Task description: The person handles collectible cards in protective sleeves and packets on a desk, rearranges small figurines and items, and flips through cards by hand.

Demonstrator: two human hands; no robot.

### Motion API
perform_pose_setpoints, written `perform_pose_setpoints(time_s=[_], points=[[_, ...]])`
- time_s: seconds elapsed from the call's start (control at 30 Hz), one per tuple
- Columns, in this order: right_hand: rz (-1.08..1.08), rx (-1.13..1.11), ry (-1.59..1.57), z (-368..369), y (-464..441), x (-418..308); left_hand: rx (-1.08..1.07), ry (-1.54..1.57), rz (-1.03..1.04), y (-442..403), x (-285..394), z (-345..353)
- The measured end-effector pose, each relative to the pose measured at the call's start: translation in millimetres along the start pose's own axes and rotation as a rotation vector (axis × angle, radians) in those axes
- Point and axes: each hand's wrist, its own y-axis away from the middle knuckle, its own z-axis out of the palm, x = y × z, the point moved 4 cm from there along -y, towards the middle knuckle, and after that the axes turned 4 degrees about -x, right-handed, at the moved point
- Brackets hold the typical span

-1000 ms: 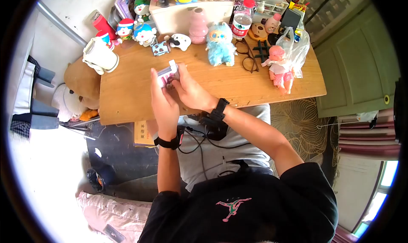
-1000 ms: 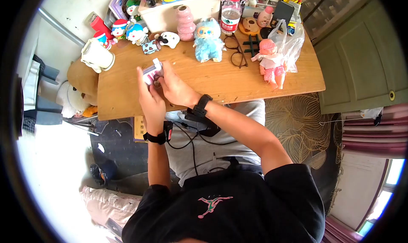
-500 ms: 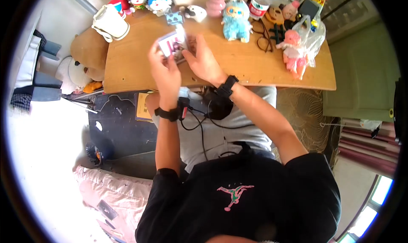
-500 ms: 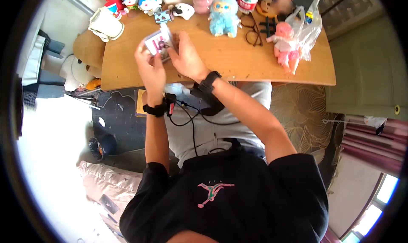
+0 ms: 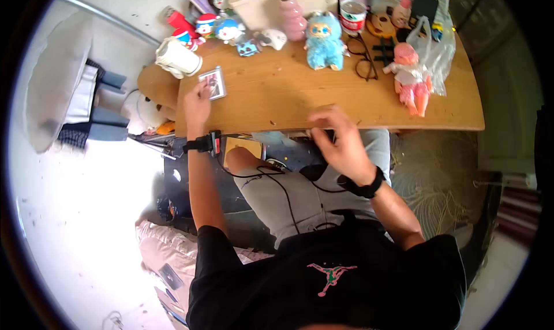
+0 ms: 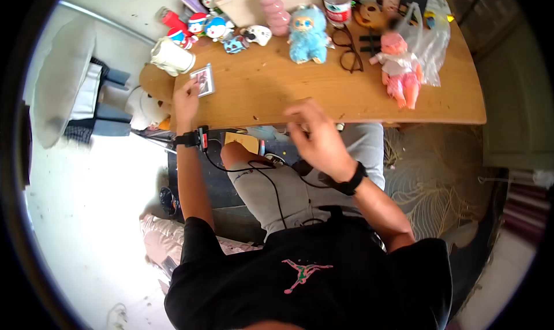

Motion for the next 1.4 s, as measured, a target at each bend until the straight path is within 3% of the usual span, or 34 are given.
perform_pose_setpoints(time_s=[0.07, 0.13, 0.17, 0.2, 0.23, 0.3, 0.33, 0.5, 0.63, 0.7, 0.8, 0.9, 0.97, 1.1, 1.4], points=[[-0.032, 0.08, 0.045, -19.2, -4.8, 8.8, -0.017, 0.035, -0.006, 0.0, 4.1, 8.2], [0.042, 0.067, 0.165, -41.9, -10.4, 11.1, -0.017, -0.066, 0.227, 6.0, 26.6, 16.9], [0.106, 0.033, 0.269, -53.2, -13.0, 10.7, 0.002, -0.062, 0.213, 12.5, 33.0, 19.4], [-0.068, 0.012, 0.729, -59.6, -16.7, 5.0, -0.056, -0.152, 0.152, 18.9, 38.6, 22.6], [-0.102, 0.012, 0.728, -64.0, -18.2, 8.1, -0.103, -0.243, 0.105, 15.3, 47.6, 20.2], [-0.105, -0.26, 1.085, -56.8, -8.9, 20.6, -0.06, -0.29, 0.203, 2.7, 42.9, 28.2], [-0.069, -0.332, 1.079, -58.5, -7.5, 24.8, -0.09, -0.325, 0.185, 0.5, 42.9, 34.5], [-0.126, -0.288, 1.063, -63.9, -8.5, 28.1, -0.079, -0.27, 0.134, -21.6, 50.5, 49.1], [-0.082, -0.292, 1.029, -62.0, -11.4, 31.6, -0.021, -0.253, 0.296, -27.9, 19.2, 55.9], [-0.087, -0.279, 1.026, -61.8, -13.9, 26.1, -0.091, -0.135, 0.223, -23.0, 19.2, 51.0], [-0.13, -0.269, 1.014, -60.3, -14.9, 29.5, -0.126, -0.103, 0.327, -16.0, 31.8, 43.9], [-0.118, -0.308, 1.019, -55.7, -14.1, 25.3, -0.129, -0.123, 0.396, -29.8, 3.6, 50.7], [-0.114, -0.311, 1.028, -53.4, -15.7, 25.1, -0.159, -0.26, 0.443, -25.4, 38.2, 40.4], [-0.067, -0.33, 1.065, -53.0, -15.9, 31.3, -0.289, -0.116, 0.314, -24.3, 39.1, 37.8], [-0.037, -0.35, 1.078, -51.9, -19.1, 39.3, -0.284, -0.265, 0.361, -17.0, 51.6, 38.5]])
